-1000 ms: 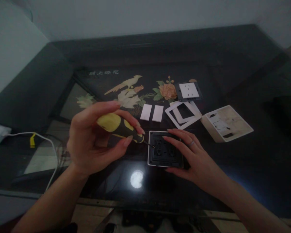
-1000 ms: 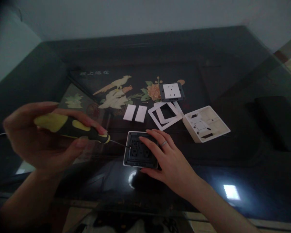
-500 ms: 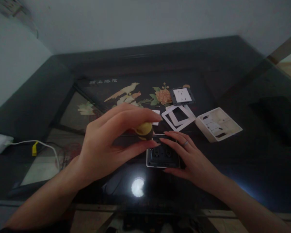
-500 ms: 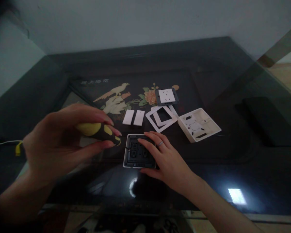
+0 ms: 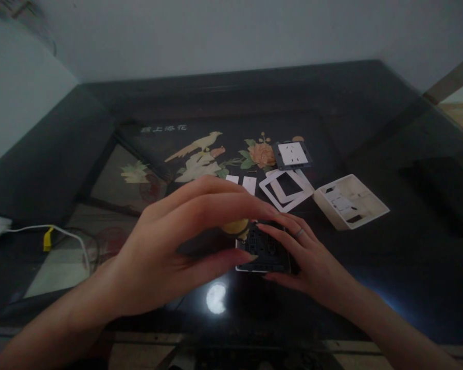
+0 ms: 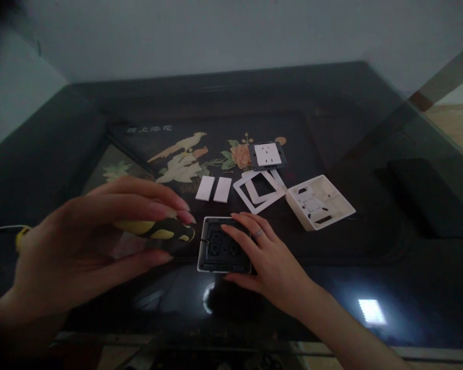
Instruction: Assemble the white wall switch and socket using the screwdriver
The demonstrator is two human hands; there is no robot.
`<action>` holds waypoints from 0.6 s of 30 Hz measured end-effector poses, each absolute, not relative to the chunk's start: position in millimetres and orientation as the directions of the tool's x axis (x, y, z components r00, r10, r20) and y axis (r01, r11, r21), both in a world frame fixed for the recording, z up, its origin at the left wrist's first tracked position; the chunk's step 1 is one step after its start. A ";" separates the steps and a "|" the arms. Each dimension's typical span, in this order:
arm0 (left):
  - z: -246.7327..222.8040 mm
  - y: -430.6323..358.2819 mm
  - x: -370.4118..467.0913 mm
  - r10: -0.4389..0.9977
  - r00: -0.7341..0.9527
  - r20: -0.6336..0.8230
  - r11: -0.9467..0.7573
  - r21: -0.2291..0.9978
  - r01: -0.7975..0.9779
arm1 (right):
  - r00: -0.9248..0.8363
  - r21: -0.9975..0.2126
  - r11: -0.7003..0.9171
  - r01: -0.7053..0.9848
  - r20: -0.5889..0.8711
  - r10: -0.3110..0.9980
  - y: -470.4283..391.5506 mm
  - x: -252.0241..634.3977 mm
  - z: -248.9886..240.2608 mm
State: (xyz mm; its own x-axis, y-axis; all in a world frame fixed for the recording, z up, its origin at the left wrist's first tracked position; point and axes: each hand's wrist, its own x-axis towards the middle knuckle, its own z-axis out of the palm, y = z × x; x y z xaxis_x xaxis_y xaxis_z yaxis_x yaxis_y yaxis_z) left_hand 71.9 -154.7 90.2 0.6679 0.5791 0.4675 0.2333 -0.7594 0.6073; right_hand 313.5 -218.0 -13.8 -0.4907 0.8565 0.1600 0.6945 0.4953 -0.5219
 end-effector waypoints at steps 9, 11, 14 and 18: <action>85.2 -161.2 72.2 0.777 0.530 0.340 -0.512 0.830 0.219 | -0.494 -0.533 0.495 0.686 0.158 0.855 -218.8 314.1 -12.6; 86.2 -159.5 71.7 0.763 0.552 0.338 -0.517 0.831 0.207 | -0.498 -0.528 0.497 0.689 0.153 0.853 -218.5 313.7 -12.7; 84.1 -154.0 73.7 0.669 0.584 0.461 -0.683 0.692 0.236 | -0.503 -0.515 0.507 0.691 0.160 0.849 -218.3 313.5 -13.2; 75.2 -149.8 79.1 0.537 0.457 0.709 -0.840 0.503 0.205 | -0.513 -0.497 0.523 0.692 0.171 0.841 -218.7 314.3 -13.4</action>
